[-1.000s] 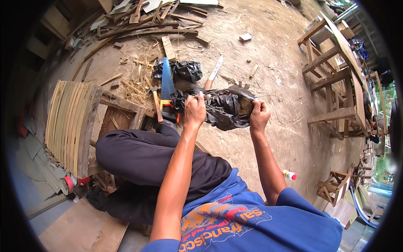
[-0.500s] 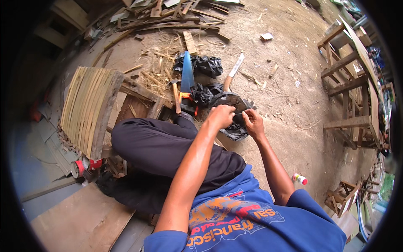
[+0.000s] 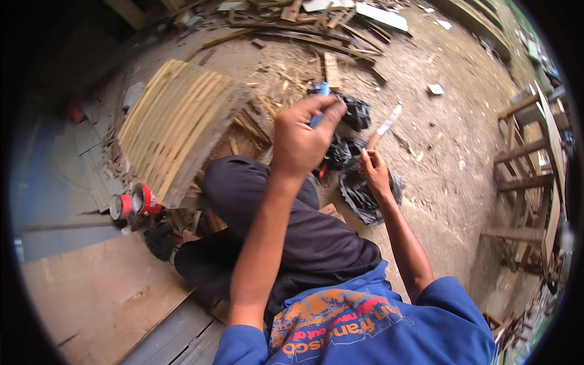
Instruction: The person assembles a wooden crate by hammering nails into slats and attaching side panels. They use a hammer and nails to secure the pieces together, then place a wooden board inside the crate.
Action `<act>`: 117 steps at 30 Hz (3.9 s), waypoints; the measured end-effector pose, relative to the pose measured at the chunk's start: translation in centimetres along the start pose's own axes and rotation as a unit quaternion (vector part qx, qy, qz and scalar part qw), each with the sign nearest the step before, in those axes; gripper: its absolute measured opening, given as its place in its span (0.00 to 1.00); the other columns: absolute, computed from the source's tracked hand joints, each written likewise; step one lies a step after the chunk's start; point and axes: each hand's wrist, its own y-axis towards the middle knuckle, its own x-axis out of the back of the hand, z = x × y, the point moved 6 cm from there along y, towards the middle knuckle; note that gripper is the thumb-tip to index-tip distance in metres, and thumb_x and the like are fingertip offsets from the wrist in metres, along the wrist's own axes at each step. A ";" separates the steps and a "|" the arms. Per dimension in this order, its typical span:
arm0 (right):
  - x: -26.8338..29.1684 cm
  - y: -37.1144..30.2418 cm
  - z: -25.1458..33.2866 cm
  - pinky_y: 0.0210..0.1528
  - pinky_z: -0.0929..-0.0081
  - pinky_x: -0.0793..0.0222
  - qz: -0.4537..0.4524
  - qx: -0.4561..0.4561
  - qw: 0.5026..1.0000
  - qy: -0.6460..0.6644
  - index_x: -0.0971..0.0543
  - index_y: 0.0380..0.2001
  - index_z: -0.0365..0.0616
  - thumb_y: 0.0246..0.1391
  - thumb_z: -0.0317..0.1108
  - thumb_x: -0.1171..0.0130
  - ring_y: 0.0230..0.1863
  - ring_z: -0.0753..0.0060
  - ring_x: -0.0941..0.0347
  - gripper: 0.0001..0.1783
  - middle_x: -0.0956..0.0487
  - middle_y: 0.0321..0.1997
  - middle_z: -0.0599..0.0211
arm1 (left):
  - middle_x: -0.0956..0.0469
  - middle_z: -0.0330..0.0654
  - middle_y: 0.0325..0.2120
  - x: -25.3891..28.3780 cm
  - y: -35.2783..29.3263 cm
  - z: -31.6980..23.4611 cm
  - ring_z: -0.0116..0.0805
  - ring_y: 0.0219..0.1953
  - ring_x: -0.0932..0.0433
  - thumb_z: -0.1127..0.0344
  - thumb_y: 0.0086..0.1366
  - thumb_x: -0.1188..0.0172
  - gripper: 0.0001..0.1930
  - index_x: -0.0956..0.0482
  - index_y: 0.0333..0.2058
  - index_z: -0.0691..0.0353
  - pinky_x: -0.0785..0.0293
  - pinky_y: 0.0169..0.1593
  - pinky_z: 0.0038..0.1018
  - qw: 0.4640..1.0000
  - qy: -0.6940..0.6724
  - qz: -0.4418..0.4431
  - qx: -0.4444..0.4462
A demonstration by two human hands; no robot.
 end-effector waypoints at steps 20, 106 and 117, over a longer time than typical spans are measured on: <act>-20.8 8.6 -13.7 0.54 0.49 0.24 0.060 -0.117 0.909 -0.395 0.36 0.54 0.28 0.53 0.48 0.29 0.51 0.29 0.23 0.40 0.29 0.54 0.26 | 0.13 0.47 0.35 15.6 8.4 2.2 0.31 0.40 0.17 0.72 0.62 0.31 0.07 0.11 0.39 0.66 0.25 0.46 0.26 0.990 0.138 0.011 -0.039; -13.4 -4.6 38.4 0.31 0.55 0.29 0.256 0.147 0.879 -0.375 0.30 0.54 0.39 0.67 0.31 0.42 0.31 0.41 0.21 0.16 0.21 0.28 0.48 | 0.17 0.48 0.32 15.0 8.4 2.2 0.45 0.34 0.18 0.75 0.57 0.28 0.09 0.14 0.37 0.69 0.23 0.39 0.34 0.976 0.183 0.064 -0.099; -14.4 -4.7 38.8 0.26 0.53 0.34 0.267 0.150 0.870 -0.388 0.29 0.50 0.38 0.67 0.31 0.43 0.25 0.40 0.24 0.13 0.25 0.22 0.48 | 0.16 0.41 0.32 14.9 8.3 2.9 0.42 0.37 0.17 0.70 0.60 0.31 0.05 0.14 0.35 0.61 0.27 0.43 0.36 0.977 0.185 0.066 -0.088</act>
